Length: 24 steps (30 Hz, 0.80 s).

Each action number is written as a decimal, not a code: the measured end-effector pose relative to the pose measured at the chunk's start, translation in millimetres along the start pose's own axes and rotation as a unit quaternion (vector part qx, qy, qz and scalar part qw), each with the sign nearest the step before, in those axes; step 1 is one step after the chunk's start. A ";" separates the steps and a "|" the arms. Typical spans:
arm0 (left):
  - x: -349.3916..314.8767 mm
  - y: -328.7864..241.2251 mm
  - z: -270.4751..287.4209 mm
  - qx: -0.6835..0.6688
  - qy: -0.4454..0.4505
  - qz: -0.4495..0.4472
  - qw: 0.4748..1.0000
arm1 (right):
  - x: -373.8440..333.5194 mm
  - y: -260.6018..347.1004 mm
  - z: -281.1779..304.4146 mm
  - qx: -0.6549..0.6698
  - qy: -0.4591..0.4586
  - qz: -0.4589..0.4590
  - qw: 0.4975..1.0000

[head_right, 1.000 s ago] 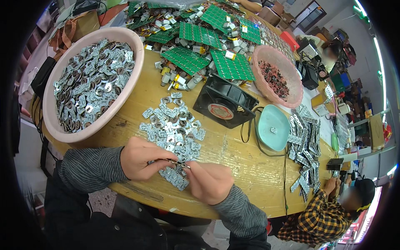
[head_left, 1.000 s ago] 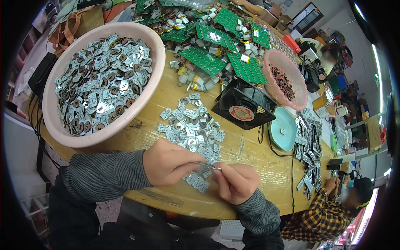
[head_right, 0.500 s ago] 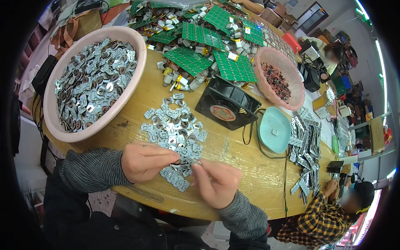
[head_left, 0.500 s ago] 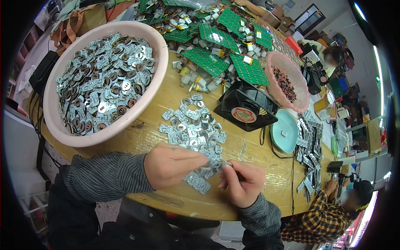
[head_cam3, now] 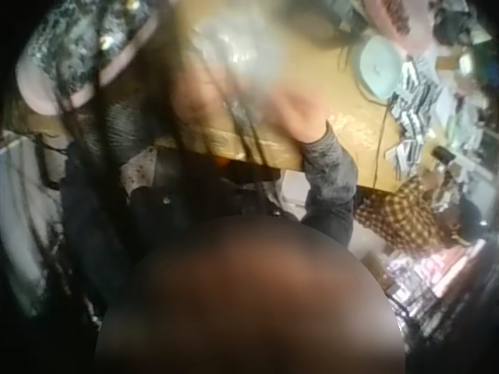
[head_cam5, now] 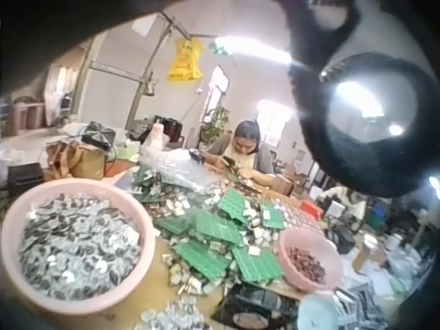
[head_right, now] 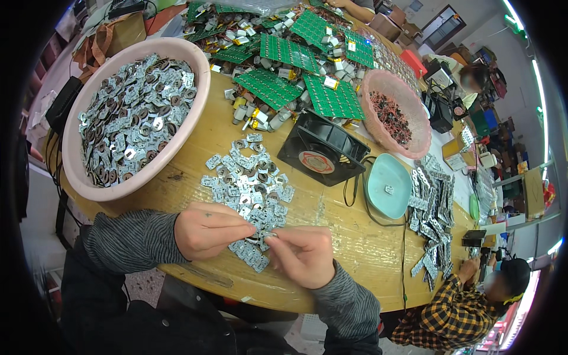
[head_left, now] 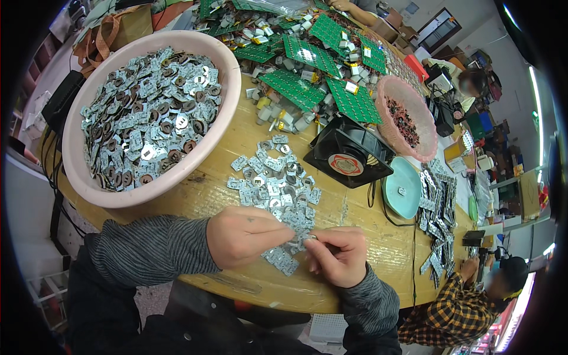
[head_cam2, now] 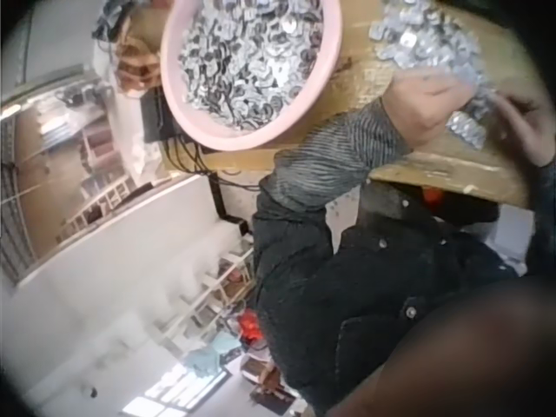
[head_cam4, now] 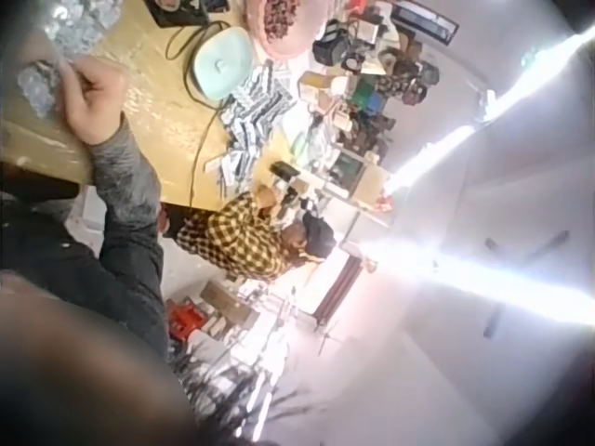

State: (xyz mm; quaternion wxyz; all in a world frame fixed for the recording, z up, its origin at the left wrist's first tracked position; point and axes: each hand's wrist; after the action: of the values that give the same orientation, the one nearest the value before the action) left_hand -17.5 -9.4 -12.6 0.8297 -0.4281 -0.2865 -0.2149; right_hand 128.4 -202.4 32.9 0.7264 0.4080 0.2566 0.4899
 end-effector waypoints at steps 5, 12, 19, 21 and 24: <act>3.4 1.1 2.6 -0.011 0.029 -0.022 0.999 | -4.3 -3.8 -6.4 0.027 -0.034 -0.020 0.999; 1.5 1.2 1.5 -0.004 0.031 -0.039 0.999 | -3.4 -4.1 -10.4 0.147 -0.083 -0.093 0.981; 3.2 6.8 -3.0 -0.011 -0.028 0.015 0.999 | 0.6 -14.7 -2.9 -0.108 -0.084 0.067 0.988; 5.4 4.1 -2.4 -0.054 -0.042 0.020 0.997 | 0.5 -12.0 -3.2 -0.144 -0.042 0.157 0.976; 2.3 3.8 -3.6 -0.089 -0.030 0.015 0.995 | 2.4 -8.8 -4.4 -0.175 -0.025 0.194 0.965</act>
State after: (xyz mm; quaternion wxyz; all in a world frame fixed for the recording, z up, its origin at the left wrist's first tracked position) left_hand -12.5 -10.6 -15.0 0.7826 -0.5106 -0.2847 -0.2141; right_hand 130.4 -200.3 23.2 0.6833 0.3285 0.0647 0.6488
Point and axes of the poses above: each hand's wrist, its own x-axis towards the middle knuckle, its own z-axis out of the back of the hand, y = z × x, and after that the axes turned 11 degrees about -x, right-handed
